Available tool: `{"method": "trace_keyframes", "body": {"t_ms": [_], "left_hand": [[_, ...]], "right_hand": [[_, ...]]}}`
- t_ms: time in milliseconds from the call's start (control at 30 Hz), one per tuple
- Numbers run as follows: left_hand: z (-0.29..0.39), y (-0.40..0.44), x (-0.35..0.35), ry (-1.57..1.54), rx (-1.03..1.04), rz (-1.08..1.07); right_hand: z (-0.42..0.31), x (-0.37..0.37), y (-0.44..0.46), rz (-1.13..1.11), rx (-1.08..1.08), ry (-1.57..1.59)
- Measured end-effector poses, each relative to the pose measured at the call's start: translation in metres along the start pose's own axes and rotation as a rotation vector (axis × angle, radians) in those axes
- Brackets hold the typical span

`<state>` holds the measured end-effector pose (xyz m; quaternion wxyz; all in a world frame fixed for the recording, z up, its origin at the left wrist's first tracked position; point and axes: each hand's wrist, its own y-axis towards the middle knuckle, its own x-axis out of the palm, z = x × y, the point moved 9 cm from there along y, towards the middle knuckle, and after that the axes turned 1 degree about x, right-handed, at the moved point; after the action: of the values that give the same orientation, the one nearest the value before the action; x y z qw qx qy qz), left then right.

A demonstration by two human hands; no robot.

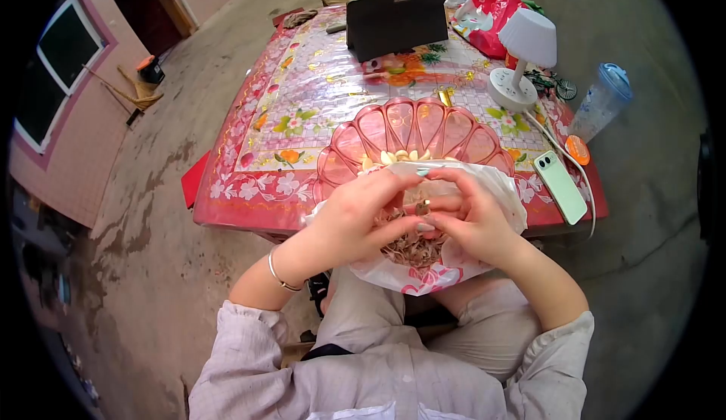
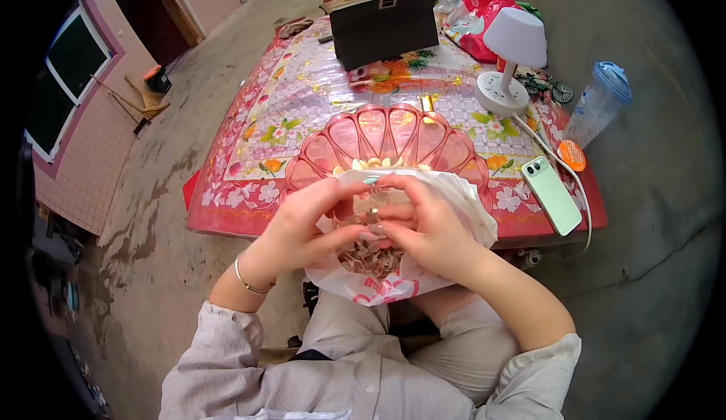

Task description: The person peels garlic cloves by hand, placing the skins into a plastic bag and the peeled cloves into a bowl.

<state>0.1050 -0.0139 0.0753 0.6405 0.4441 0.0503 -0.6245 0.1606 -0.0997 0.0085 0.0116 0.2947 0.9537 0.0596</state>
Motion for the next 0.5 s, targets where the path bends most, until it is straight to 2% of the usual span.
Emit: {"method": "trace_keyframes", "body": {"t_ms": [67,100,133,200,233,267,333,467,500], "left_hand": [[-0.005,-0.004,0.003,0.027,0.009,0.055],[-0.015,-0.006,0.011,-0.055,-0.068,-0.014],[-0.017,-0.006,0.013,-0.052,-0.057,-0.011],[-0.014,-0.003,0.019,-0.06,0.039,-0.049],[-0.02,-0.004,0.019,-0.126,-0.034,-0.073],[-0.025,-0.007,0.019,-0.245,-0.128,-0.082],[-0.048,-0.013,0.023,-0.841,-0.365,0.083],[-0.053,-0.016,0.017,-0.752,-0.332,0.079],[-0.039,-0.011,0.014,-0.499,-0.176,0.013]], "right_hand": [[-0.005,-0.001,-0.002,0.037,0.005,0.023],[-0.008,-0.004,-0.003,0.076,0.006,0.045],[-0.008,-0.005,-0.004,0.078,-0.003,0.038],[-0.002,-0.008,-0.005,0.096,0.03,-0.051],[-0.011,-0.007,-0.005,0.106,-0.054,-0.144],[-0.017,-0.005,-0.006,0.13,-0.081,-0.155],[-0.017,-0.008,-0.006,0.166,-0.077,-0.331],[-0.02,-0.011,-0.003,0.147,-0.093,-0.54],[-0.022,-0.006,-0.004,0.13,-0.057,-0.585]]}}
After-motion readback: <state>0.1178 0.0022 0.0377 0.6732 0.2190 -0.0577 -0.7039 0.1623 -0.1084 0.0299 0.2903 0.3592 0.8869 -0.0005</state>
